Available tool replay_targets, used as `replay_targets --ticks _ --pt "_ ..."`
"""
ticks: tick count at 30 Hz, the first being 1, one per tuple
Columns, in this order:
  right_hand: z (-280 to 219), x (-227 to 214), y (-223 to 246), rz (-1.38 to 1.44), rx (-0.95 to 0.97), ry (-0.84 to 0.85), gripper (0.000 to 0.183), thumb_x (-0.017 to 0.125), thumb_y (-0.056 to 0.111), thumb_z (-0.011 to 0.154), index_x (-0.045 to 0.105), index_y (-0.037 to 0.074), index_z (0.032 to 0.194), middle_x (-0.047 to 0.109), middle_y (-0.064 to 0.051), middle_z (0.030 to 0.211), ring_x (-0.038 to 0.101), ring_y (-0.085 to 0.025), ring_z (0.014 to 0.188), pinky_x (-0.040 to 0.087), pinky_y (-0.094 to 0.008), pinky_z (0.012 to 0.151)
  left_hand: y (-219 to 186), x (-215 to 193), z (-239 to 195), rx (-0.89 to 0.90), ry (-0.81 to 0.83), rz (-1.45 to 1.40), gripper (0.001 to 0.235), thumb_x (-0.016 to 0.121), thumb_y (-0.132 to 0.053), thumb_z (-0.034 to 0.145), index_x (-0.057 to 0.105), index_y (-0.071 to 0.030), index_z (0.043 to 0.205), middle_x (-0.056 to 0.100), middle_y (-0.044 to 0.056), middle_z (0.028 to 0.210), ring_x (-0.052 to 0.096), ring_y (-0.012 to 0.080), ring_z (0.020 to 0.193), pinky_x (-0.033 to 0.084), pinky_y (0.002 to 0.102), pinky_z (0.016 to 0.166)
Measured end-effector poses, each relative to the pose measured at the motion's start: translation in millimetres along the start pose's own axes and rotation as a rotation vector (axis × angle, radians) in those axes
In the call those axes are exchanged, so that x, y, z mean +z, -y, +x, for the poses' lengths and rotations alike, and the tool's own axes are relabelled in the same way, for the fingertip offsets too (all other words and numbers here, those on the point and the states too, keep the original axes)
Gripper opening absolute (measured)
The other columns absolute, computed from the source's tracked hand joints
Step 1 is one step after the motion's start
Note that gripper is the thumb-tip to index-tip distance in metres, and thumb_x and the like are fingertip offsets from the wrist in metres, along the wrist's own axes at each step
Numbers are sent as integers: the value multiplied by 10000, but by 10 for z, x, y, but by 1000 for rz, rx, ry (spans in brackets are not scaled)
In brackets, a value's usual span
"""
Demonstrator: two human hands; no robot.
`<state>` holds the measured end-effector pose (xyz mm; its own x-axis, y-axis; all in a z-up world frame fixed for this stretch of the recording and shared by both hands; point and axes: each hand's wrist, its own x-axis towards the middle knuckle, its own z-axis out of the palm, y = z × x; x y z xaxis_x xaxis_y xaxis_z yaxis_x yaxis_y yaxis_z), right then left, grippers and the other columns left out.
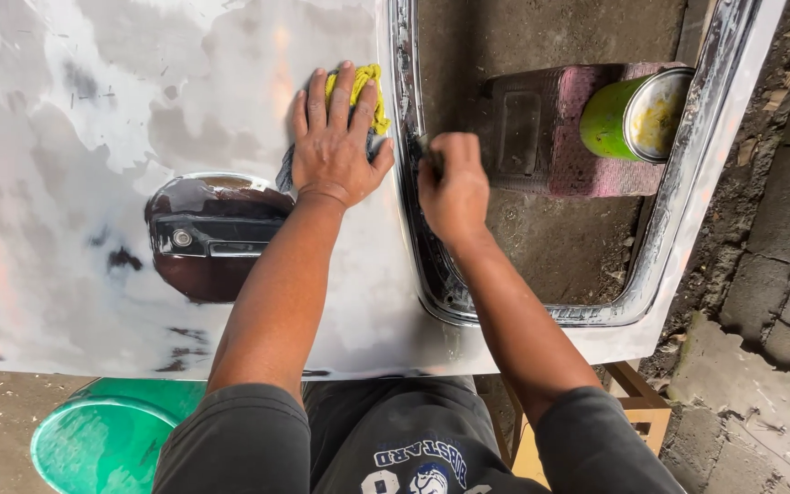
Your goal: The person dips a yellow cloth and a sanding block into a green bucket of water. They then use the sanding block to scrub the edge of a white car door while wiping the surface with the cloth. The person continues to scrub and wipe the door edge repeatedly.
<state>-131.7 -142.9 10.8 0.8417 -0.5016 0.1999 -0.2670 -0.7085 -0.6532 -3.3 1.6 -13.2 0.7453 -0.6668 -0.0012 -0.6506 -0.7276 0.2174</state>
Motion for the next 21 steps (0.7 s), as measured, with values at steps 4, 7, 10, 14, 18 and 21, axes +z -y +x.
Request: replay_targets --ticks 4,7,10,14,18,21 --pt "-143 -42 155 30 11 170 348 794 78 879 591 52 1160 611 -157 1210 643 -391 1075 551 -453 902 -20 -98 -8 -31 55 -31 771 570 -541 959 419 -151 1606 225 137 1697 161 418 1541 132 603 1234" --pt "-196 -102 198 159 170 240 364 796 149 871 627 58 1180 587 -182 1325 659 -357 1032 556 -416 854 -36 -79 18 -27 66 -23 766 567 -537 955 416 -152 1600 222 140 1693 163 419 1533 130 603 1226" --pt "-242 -58 128 -67 -88 103 376 808 174 853 643 99 1183 593 -160 1323 628 -403 1143 506 -458 960 -12 -53 9 -31 46 -5 773 567 -540 943 415 -155 1596 221 145 1688 165 420 1529 130 599 1216" --pt "-246 -161 188 56 153 241 350 771 149 898 618 95 1207 608 -145 1332 649 -369 1071 532 -415 875 -22 -37 6 -23 50 -4 775 554 -549 959 402 -152 1606 212 145 1690 155 418 1534 125 599 1220" --pt "-470 -195 111 73 270 244 347 795 146 906 606 72 1187 623 -123 1246 649 -360 1059 526 -411 882 -14 -42 -5 -28 76 -11 772 544 -551 971 389 -159 1618 202 134 1703 142 411 1543 124 602 1233" --pt "-669 -234 64 86 185 156 351 806 131 884 614 57 1169 623 -131 1232 643 -375 1093 533 -410 908 -12 -18 14 -15 54 2 781 545 -546 958 381 -162 1617 195 147 1693 141 419 1535 128 603 1219"
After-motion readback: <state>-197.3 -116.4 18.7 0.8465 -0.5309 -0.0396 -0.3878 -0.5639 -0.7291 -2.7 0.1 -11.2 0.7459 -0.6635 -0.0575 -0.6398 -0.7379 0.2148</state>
